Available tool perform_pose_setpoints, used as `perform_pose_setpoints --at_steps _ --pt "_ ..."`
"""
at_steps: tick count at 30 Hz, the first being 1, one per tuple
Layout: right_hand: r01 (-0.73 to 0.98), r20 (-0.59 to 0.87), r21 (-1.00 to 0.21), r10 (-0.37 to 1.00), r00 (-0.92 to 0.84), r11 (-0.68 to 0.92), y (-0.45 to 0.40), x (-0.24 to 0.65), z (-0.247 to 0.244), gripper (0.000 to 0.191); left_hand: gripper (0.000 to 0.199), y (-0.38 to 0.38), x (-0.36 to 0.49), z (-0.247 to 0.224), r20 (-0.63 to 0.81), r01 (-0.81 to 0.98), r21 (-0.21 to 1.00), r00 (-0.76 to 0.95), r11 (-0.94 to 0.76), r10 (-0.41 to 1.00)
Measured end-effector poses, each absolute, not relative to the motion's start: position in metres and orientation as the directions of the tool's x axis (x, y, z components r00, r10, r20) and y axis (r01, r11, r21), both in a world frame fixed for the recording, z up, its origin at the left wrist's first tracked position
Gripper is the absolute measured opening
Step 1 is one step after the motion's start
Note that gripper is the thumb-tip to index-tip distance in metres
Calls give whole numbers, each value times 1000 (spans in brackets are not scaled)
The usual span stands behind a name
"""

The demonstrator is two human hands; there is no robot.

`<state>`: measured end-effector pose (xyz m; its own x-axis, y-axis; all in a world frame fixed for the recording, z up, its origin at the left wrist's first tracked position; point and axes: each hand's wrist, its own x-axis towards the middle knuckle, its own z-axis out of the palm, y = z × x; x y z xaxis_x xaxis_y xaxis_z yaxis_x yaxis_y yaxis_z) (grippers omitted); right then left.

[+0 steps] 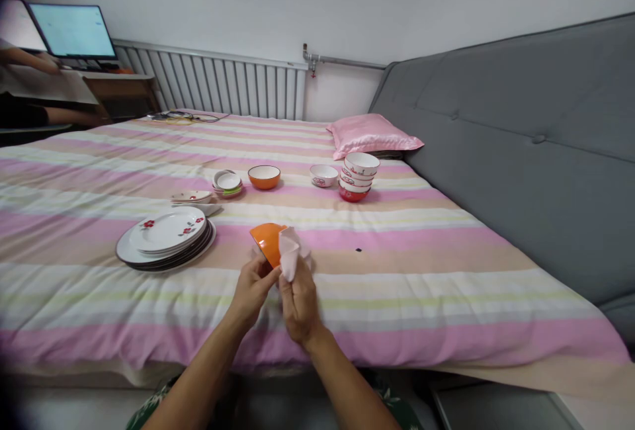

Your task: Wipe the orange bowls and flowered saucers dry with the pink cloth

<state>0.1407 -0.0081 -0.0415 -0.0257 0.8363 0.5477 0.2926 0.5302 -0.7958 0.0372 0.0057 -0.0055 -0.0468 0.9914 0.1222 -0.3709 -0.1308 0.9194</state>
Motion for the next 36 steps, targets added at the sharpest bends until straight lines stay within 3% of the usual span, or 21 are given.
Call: perform_pose_setpoints --at_steps 3,5,11,18,29,36 --pt "453 681 -595 715 -155 664 -8 141 -43 53 28 5 40 -9 149 -362 923 29 -129 988" --pt "501 695 -547 697 -175 671 -6 143 -45 57 29 6 41 -11 171 -319 938 85 -136 982" --pt "487 716 -558 687 -126 671 0 147 -45 60 26 5 38 -22 304 -51 952 235 -301 923" --pt "457 718 -576 687 -114 678 2 151 -37 55 16 -2 34 -26 266 159 926 363 -341 893" --pt "428 747 -560 656 -109 709 1 152 -28 50 16 -1 8 -16 68 202 953 578 -224 813" --pt "378 705 -643 708 -49 666 5 150 -29 46 22 3 -8 -11 -45 192 976 644 -105 764"
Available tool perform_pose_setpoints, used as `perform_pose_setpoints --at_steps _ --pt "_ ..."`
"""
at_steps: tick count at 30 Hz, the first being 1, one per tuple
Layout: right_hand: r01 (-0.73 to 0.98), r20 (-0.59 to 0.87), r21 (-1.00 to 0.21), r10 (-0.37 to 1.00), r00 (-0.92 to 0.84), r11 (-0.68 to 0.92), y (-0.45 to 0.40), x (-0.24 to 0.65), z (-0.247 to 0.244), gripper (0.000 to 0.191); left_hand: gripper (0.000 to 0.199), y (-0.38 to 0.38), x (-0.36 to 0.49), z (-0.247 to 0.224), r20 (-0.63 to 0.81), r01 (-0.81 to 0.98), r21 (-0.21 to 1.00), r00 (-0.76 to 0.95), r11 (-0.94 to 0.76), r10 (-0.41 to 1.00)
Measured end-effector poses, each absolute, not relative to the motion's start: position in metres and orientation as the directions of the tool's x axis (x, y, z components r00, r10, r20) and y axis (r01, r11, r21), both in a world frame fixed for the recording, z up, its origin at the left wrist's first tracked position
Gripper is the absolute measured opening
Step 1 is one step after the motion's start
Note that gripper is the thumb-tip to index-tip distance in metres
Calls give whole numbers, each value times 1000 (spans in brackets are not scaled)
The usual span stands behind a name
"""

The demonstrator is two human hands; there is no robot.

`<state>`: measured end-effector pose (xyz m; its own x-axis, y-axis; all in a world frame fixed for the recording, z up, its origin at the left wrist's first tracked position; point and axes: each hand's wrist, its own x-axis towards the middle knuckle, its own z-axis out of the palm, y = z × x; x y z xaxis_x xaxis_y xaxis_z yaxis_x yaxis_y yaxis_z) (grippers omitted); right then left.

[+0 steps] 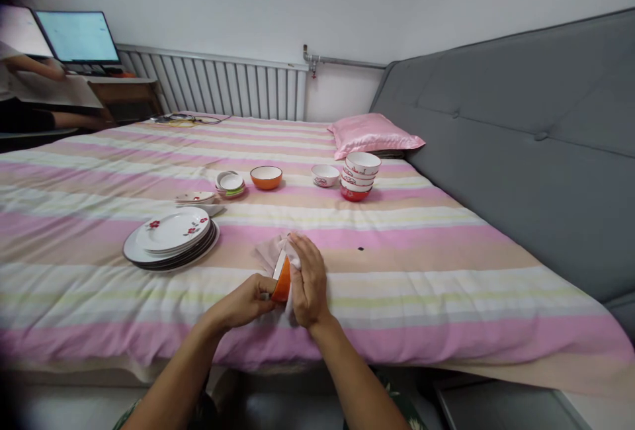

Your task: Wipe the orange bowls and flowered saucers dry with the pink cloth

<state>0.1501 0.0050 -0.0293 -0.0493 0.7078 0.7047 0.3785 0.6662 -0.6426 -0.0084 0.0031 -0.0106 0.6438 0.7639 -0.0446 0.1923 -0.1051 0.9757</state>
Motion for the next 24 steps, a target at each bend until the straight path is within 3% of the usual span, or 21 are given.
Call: perform_pose_setpoints --at_steps 7,13,18,24 --pt "237 594 -785 804 29 572 11 153 -34 41 42 5 -16 -4 -66 156 986 683 -58 728" --pt "109 496 -866 865 69 488 16 152 -41 42 36 9 -22 -2 -78 232 969 614 -86 785" --pt "34 432 -901 890 145 432 22 150 -50 44 23 12 -26 2 -30 224 972 403 -67 915" --pt "90 451 -892 882 138 442 20 148 -53 46 22 17 -25 -1 -2 66 998 91 -4 996"
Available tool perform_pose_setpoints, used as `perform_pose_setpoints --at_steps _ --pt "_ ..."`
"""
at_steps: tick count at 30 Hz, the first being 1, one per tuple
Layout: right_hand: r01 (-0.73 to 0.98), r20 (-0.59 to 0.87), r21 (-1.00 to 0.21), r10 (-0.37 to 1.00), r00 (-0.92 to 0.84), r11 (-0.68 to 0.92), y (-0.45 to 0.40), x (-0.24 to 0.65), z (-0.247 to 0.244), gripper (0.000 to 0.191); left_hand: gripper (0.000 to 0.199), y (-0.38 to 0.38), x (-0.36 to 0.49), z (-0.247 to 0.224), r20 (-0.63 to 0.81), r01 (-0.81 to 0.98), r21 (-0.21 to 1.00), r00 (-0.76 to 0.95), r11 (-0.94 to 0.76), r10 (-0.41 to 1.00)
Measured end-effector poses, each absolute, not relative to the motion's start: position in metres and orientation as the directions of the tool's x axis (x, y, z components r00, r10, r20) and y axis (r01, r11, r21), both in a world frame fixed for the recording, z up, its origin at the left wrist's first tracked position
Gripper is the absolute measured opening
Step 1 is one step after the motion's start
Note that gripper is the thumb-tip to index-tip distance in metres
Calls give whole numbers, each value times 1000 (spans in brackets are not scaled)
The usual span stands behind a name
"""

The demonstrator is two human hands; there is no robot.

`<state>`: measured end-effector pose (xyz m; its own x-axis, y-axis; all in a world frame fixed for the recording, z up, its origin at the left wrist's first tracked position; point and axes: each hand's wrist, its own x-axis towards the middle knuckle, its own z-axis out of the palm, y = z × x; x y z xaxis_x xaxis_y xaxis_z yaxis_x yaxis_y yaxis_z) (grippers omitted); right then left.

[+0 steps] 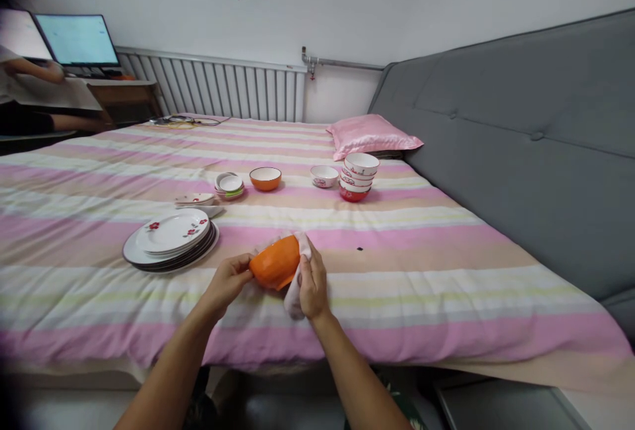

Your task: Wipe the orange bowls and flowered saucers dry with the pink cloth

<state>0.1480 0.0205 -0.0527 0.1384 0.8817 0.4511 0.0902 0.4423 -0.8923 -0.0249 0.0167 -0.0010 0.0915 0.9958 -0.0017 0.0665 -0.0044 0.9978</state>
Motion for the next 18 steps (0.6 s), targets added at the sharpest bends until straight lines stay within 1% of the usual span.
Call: perform_pose_setpoints --at_steps 4,8,11,14,18 --pt "188 487 -867 864 125 461 16 148 -54 46 24 18 -22 -1 -10 -6 1000 5 10 1000" --pt "320 570 -789 819 62 524 13 146 -52 48 21 17 -21 0 -8 -18 1000 -2 8 1000" --pt "420 660 -681 751 -2 600 10 144 -48 51 21 16 -22 -1 0 -14 1000 18 1 1000" --pt "523 726 -534 677 -118 664 7 140 -43 55 18 16 -21 -3 15 -13 1000 25 -15 1000" --pt "619 721 -368 633 -281 694 2 136 -39 57 15 17 -22 -6 27 -19 999 31 -26 999"
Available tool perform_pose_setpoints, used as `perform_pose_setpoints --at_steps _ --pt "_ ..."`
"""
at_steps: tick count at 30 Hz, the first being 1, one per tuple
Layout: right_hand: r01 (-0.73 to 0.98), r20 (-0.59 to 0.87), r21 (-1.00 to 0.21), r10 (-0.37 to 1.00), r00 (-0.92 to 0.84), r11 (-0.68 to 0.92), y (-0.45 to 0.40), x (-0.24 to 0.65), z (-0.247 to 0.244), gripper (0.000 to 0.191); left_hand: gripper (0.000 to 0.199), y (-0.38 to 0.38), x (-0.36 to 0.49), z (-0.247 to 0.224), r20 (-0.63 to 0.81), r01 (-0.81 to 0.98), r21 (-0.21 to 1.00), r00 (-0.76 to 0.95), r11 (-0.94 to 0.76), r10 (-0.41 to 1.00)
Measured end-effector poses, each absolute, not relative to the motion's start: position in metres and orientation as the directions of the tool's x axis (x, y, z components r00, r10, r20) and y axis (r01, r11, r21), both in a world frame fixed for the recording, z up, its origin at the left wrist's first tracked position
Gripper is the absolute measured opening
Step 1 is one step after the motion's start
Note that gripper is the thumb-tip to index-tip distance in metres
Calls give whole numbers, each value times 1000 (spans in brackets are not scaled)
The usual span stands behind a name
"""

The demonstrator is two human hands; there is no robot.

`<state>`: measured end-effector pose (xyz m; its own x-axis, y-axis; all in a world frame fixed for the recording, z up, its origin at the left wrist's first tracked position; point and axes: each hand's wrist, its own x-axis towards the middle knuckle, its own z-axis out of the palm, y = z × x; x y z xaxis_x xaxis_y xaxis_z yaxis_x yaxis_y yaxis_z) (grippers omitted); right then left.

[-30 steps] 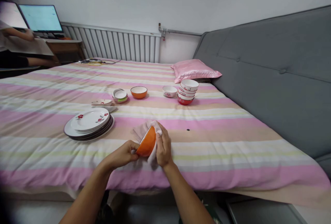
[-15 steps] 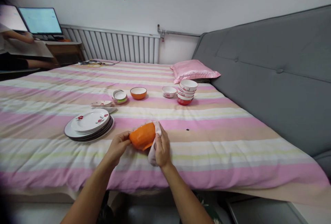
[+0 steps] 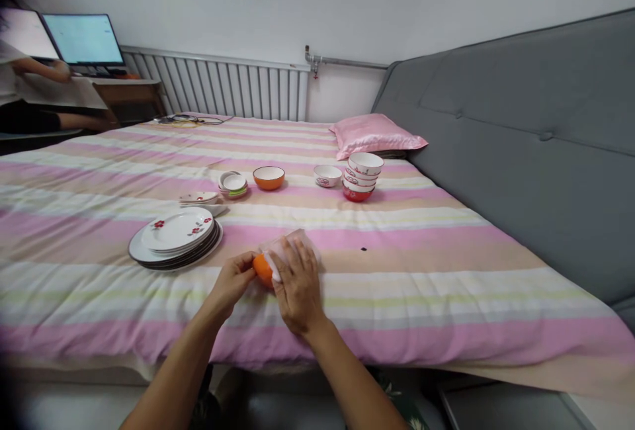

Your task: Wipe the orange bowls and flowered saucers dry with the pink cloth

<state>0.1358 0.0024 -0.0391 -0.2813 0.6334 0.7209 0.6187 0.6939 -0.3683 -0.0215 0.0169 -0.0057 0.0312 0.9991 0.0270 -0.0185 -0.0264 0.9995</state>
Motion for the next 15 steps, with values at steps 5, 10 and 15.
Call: perform_pose_setpoints --at_steps 5,10,15 --pt "655 688 -295 631 -359 695 1 133 -36 55 10 19 -23 -6 22 -19 1000 35 -22 999" --pt "630 701 -367 648 -296 685 6 135 -36 52 18 21 -23 -7 21 -20 1000 48 -20 999" --pt "517 677 -583 727 -116 626 14 139 -43 48 23 21 -22 -6 3 -27 1000 48 -2 999"
